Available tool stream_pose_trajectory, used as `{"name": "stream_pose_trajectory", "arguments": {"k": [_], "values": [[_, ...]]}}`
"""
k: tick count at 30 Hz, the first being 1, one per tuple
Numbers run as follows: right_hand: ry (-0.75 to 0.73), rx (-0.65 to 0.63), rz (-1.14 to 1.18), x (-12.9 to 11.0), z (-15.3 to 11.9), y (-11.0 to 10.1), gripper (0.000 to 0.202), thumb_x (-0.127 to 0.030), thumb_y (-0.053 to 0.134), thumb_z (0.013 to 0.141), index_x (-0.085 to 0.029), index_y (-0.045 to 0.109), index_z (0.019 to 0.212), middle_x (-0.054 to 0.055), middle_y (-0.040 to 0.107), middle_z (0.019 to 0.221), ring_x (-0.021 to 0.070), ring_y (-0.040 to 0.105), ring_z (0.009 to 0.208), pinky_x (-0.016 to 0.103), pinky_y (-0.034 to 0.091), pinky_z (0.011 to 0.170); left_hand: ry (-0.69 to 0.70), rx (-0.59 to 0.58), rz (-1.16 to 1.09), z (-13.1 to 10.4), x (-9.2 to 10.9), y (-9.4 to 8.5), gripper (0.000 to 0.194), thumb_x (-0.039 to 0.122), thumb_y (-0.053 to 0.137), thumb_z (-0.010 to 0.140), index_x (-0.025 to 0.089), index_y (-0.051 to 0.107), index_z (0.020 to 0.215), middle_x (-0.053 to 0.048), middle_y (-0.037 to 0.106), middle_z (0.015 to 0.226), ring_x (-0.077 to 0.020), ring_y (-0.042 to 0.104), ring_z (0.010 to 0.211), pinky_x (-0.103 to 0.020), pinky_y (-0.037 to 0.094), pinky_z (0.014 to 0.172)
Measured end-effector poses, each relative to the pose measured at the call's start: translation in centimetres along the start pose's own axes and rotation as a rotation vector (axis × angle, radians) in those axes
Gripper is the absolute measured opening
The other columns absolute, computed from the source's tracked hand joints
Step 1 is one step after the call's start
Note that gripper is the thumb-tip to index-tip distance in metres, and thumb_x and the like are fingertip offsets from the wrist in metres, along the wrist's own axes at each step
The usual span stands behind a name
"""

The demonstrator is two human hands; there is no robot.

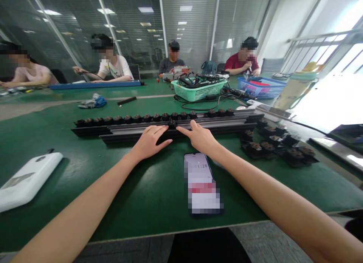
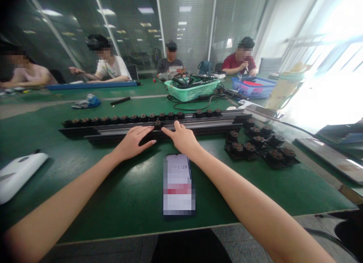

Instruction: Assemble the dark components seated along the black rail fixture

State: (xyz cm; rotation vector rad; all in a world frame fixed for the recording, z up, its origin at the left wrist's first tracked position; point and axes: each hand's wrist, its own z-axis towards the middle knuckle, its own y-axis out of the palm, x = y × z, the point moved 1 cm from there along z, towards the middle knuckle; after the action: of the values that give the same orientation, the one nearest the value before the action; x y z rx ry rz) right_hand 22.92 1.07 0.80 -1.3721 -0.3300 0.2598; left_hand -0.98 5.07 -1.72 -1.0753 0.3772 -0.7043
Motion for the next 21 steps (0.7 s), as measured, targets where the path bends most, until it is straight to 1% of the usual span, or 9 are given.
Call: {"name": "stream_pose_trajectory", "arguments": {"k": [5,13,21], "values": [[0.003,0.006,-0.001,-0.10,0.07,0.00,0.064,-0.017,0.031,0.103,-0.041,0.032,0.162,0.017,0.045,0.144,0.0283,0.058,0.118,0.035,0.051,0.085,0.007,-0.006,0.019,-0.03,-0.04,0.03,0.072,0.066,0.041,0.099,0.013,0.054,0.146,-0.017,0.059,0.147,-0.0292,0.053,0.137,-0.048,0.033,0.120],[-0.008,0.003,0.040,0.25,0.13,-0.13,0.067,-0.013,0.034,0.100,-0.041,0.033,0.161,0.015,0.048,0.138,0.0271,0.060,0.114,0.033,0.051,0.082,-0.020,-0.011,0.015,0.02,0.01,-0.17,0.065,0.063,0.037,0.101,0.020,0.056,0.146,-0.013,0.060,0.147,-0.0277,0.054,0.137,-0.049,0.029,0.120],[-0.013,0.000,0.048,0.20,0.00,-0.31,0.064,-0.014,0.031,0.101,-0.038,0.034,0.161,0.016,0.047,0.138,0.0274,0.058,0.117,0.033,0.051,0.084,-0.007,0.003,0.055,-0.07,0.45,-0.15,0.062,0.058,0.037,0.103,0.019,0.055,0.147,-0.014,0.063,0.144,-0.0269,0.058,0.134,-0.051,0.023,0.122]]}}
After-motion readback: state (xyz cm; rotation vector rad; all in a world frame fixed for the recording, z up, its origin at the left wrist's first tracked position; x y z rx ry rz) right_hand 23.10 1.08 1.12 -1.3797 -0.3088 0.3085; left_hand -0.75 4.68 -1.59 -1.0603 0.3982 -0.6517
